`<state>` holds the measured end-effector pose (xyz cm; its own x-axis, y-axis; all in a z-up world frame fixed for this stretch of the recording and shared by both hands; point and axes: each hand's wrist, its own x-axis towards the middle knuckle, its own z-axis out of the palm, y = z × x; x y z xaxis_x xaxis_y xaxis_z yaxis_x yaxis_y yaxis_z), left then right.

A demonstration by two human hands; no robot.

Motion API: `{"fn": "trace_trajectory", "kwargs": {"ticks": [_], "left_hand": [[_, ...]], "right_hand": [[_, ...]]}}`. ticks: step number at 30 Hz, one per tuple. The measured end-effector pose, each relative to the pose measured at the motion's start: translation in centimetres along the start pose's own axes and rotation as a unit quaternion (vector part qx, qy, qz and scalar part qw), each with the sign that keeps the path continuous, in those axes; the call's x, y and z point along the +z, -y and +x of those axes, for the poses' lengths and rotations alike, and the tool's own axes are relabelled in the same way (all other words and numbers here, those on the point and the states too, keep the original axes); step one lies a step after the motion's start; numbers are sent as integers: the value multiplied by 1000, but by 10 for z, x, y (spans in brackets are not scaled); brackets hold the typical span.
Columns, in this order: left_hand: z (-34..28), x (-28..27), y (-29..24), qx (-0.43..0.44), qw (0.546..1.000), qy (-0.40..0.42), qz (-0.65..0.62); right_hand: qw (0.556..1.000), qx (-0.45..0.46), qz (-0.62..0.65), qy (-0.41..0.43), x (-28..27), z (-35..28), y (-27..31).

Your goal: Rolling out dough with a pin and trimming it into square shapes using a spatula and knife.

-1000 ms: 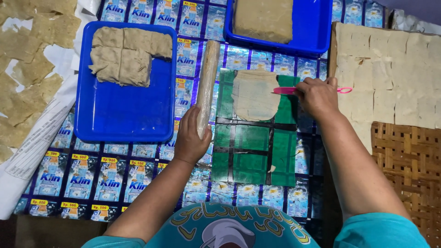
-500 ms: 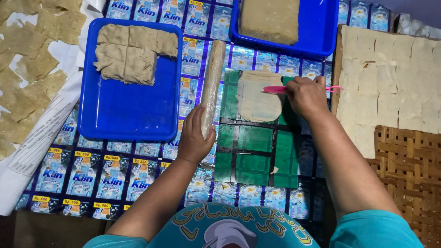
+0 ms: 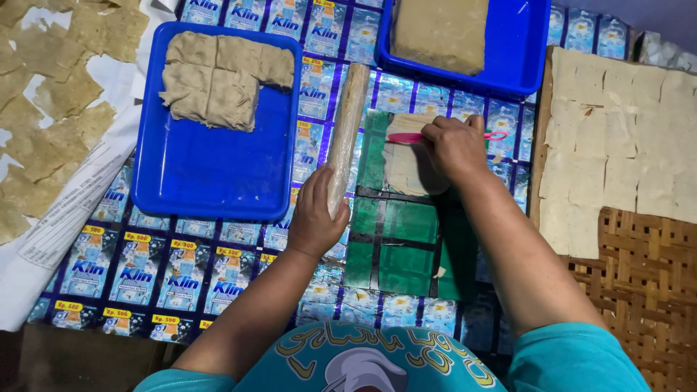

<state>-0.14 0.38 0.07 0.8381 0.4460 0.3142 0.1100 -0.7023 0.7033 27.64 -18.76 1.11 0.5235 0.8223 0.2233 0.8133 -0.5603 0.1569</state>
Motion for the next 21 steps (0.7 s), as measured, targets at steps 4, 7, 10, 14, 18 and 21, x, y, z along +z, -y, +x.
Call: {"fn": "trace_trajectory", "kwargs": {"ticks": [4,7,10,14,18,21], "left_hand": [[1,0,1,3,1000,-2,7],[0,-1,1,0,1000,-3,4],[0,-1,0,0,1000,6,0],[1,-3,-5,-1,1000,9,1],[0,-1,-4,1,1000,4,5],[-1,0,-4,8,1000,-3,-3]], "right_hand": [[1000,7,8,-5,-21,-9,-3],[1000,21,-19,12,-31,-32,-22],[998,34,-35,28,-53,-63,-34],[996,45,-59,48,-67,-98,-42],[995,47,-77,44,-80,-113,-42],[995,49,-72,43,-77,-120,-46]]}}
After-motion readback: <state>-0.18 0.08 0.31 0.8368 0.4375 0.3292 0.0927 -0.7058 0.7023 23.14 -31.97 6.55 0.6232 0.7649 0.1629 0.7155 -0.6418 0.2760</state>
